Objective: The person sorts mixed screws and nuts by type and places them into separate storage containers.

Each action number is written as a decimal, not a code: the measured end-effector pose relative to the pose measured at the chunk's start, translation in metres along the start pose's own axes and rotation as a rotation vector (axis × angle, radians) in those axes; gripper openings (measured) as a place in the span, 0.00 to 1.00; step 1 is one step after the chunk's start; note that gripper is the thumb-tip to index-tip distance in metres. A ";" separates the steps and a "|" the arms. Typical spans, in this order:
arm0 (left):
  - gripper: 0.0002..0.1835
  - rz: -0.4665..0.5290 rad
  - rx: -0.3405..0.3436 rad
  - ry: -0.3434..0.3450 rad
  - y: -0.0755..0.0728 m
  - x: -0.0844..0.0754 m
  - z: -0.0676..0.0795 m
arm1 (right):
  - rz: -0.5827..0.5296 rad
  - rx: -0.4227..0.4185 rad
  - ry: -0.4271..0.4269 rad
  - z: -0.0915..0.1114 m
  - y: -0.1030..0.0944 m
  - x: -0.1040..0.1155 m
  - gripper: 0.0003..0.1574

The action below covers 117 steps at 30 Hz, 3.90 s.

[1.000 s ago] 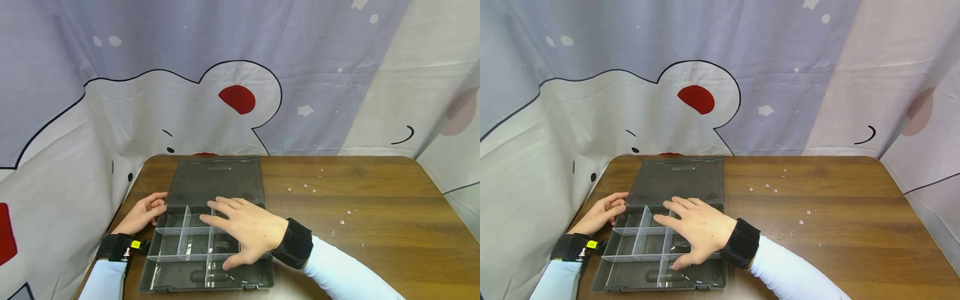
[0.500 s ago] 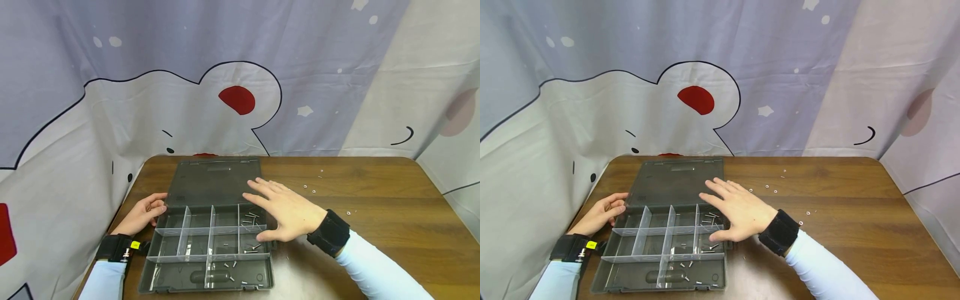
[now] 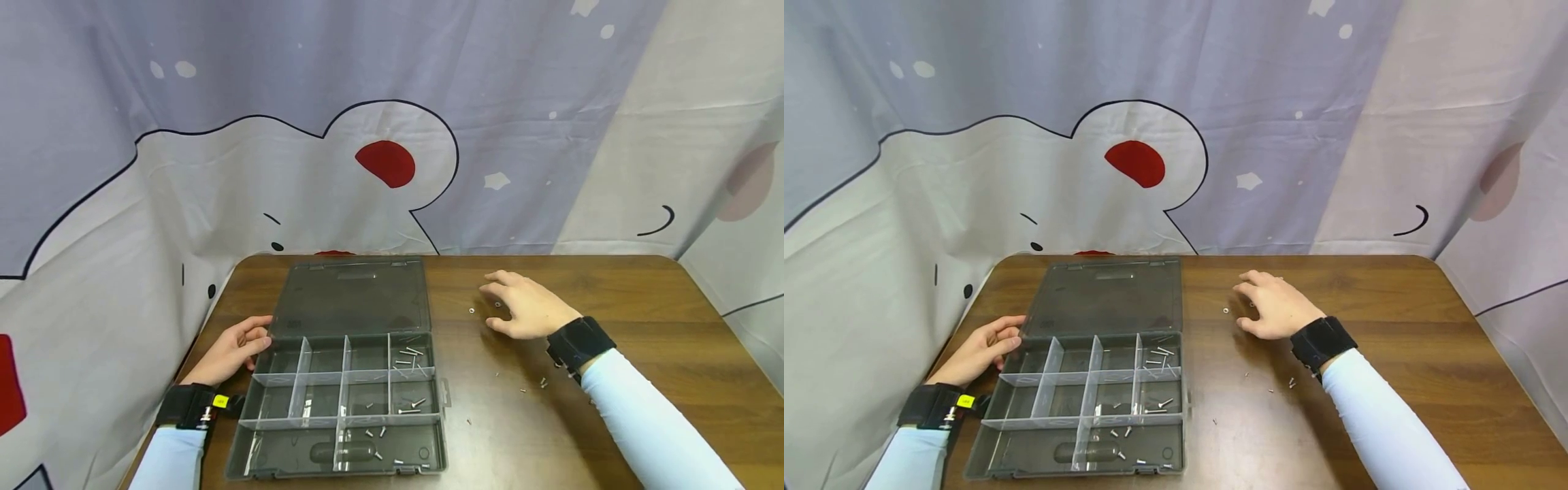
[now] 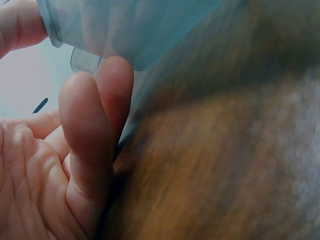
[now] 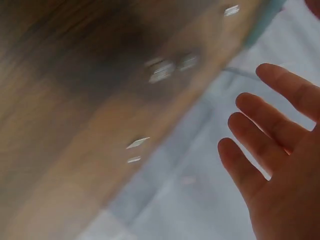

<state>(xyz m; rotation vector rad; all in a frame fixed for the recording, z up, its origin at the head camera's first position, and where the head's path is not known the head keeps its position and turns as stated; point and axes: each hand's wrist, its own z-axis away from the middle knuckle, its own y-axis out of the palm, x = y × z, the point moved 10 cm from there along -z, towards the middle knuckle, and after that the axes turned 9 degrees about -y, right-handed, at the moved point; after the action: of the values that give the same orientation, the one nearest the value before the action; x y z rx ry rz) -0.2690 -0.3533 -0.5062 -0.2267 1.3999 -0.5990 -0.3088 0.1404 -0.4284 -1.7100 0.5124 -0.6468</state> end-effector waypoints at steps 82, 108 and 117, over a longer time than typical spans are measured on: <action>0.31 0.016 0.004 -0.017 0.000 -0.001 -0.001 | -0.026 0.010 -0.468 -0.037 -0.009 0.253 0.67; 0.30 0.016 -0.004 -0.013 -0.001 0.002 0.000 | 0.117 -0.132 -0.018 0.148 -0.008 0.069 0.47; 0.30 0.008 -0.005 -0.016 0.000 0.001 0.000 | 0.203 -0.222 -0.007 0.191 -0.013 0.046 0.23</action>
<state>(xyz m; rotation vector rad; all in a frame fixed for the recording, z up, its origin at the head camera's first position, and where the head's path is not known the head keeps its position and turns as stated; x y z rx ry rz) -0.2691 -0.3538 -0.5068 -0.2293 1.3868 -0.5861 -0.1478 0.2537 -0.4414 -1.8361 0.7654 -0.4508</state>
